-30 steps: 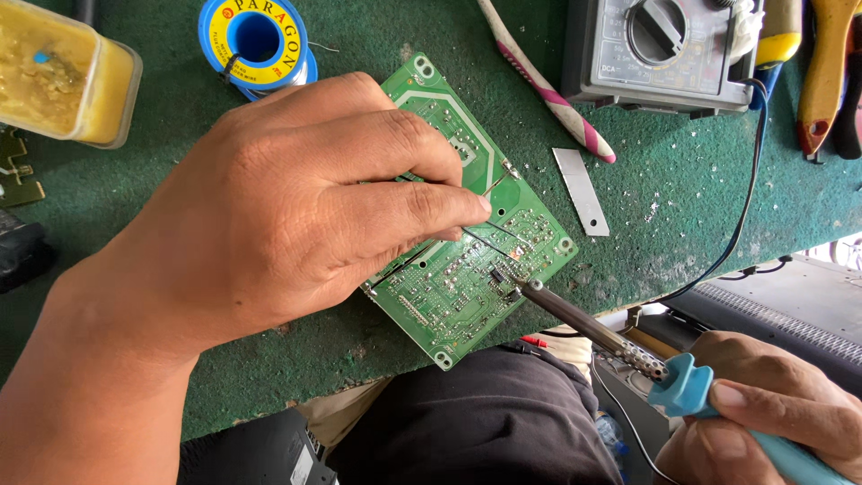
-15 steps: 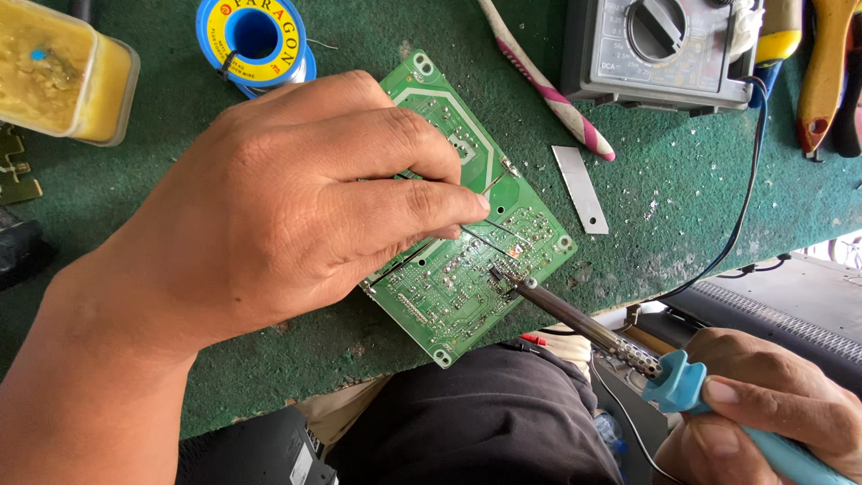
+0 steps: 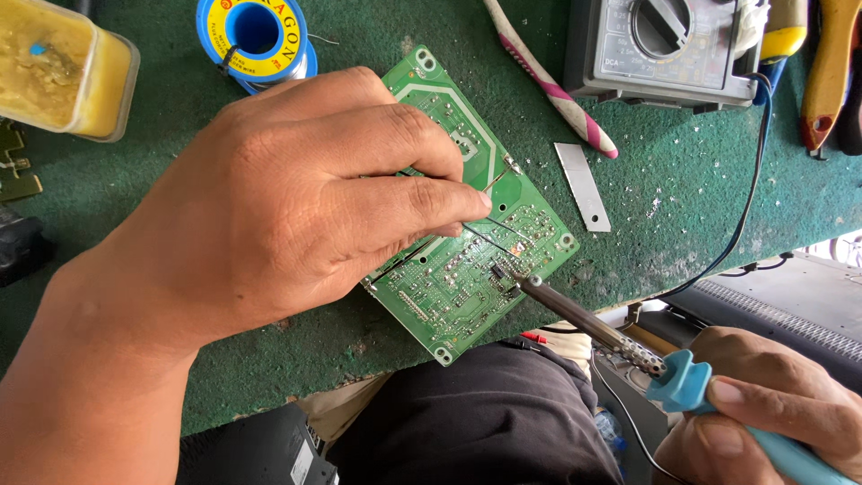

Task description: The person solders a green circuit board using a soldering iron and solder wire. They apply solder to various points on the board, use tweezers to position small components, and repeatedly reflow solder joints. The work is performed on a green workbench with tools and parts nearby.

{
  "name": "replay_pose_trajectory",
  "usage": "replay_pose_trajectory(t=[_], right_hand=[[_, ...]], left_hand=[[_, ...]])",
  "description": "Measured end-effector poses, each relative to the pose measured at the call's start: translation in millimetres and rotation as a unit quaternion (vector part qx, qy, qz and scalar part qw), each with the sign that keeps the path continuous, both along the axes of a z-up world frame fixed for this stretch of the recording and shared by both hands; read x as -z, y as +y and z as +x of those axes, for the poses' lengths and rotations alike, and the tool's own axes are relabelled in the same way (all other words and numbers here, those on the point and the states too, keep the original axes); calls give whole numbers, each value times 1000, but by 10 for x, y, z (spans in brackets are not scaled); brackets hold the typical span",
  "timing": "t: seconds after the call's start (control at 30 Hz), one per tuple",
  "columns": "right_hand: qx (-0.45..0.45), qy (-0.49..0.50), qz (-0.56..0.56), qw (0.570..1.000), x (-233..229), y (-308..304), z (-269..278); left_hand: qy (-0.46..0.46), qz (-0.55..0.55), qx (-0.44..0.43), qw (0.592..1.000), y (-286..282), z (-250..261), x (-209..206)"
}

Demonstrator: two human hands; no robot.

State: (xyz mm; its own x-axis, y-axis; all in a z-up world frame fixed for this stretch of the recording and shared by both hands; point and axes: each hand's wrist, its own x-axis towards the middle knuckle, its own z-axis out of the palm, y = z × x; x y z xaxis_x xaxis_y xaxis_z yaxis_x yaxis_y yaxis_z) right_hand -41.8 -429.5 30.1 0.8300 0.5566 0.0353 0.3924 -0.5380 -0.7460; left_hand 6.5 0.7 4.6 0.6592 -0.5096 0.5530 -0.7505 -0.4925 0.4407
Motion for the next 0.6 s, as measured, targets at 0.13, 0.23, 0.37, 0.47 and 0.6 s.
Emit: replay_pose_trajectory(t=[0.13, 0.23, 0.37, 0.47, 0.6], right_hand=[[28, 2, 28, 999, -14, 110, -58], [24, 7, 26, 999, -6, 64, -27], [66, -4, 38, 997, 3, 179, -115], [67, 7, 7, 998, -44, 145, -116], [-56, 72, -64, 994, -71, -120, 314]], left_hand=[[-1, 8, -1, 1000, 4, 0, 5], [-1, 6, -2, 1000, 4, -1, 9], [1, 11, -2, 1000, 4, 1, 8], [2, 9, 1, 1000, 8, 3, 5], [1, 7, -1, 1000, 12, 12, 7]])
